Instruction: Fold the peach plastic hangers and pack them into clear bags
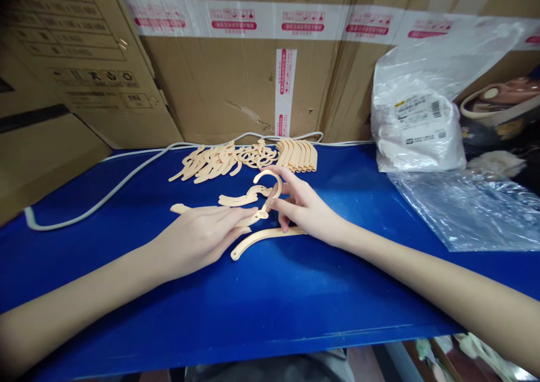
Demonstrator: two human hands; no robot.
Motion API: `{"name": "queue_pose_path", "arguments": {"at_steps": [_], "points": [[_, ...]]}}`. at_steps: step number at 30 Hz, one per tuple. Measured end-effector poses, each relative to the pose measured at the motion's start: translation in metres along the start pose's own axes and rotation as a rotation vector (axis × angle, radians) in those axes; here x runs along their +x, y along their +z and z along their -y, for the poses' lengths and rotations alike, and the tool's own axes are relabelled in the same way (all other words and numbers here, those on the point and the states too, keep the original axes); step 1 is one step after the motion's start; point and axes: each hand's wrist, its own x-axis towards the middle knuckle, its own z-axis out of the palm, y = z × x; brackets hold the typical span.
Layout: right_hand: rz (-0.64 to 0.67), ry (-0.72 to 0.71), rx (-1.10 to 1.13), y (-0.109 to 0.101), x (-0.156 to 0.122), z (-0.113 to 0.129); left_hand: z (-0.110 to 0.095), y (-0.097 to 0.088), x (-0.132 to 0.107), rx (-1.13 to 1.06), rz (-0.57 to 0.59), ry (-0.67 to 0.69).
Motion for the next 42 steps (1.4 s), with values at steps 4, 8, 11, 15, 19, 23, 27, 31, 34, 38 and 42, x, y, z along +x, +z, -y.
{"name": "queue_pose_path", "arguments": {"at_steps": [4, 8, 11, 15, 19, 23, 27, 31, 34, 38, 42], "points": [[0.001, -0.009, -0.017, -0.001, 0.000, 0.001, -0.001, -0.001, 0.001, -0.011, 0.007, -0.016], [-0.004, -0.004, -0.005, 0.000, 0.000, 0.000, -0.002, -0.001, 0.001, -0.002, 0.031, -0.023], [-0.005, 0.022, 0.020, 0.002, -0.001, -0.002, -0.002, 0.000, 0.001, -0.028, 0.064, -0.035], [0.004, 0.056, 0.044, 0.004, -0.002, -0.003, 0.000, 0.001, 0.000, -0.049, 0.097, -0.060], [0.014, 0.028, 0.016, 0.004, -0.002, -0.002, 0.000, 0.001, 0.000, -0.035, 0.095, -0.064], [0.017, -0.032, 0.004, 0.007, -0.004, 0.001, -0.002, -0.004, 0.003, -0.055, 0.154, -0.160], [-0.027, -0.054, -0.007, 0.011, -0.005, 0.002, -0.001, -0.008, 0.004, -0.177, 0.224, -0.258], [-0.024, -0.060, -0.016, 0.012, -0.004, 0.002, 0.001, -0.008, 0.005, -0.370, 0.219, -0.341], [-0.024, -0.066, -0.050, 0.012, -0.005, 0.002, 0.001, -0.007, 0.008, -0.496, 0.186, -0.399], [-0.012, -0.074, -0.106, 0.011, -0.006, 0.002, 0.001, -0.009, 0.013, -0.601, 0.181, -0.495], [0.016, -0.122, -0.162, 0.010, -0.006, 0.000, 0.001, -0.010, 0.014, -0.639, 0.211, -0.560]]}}
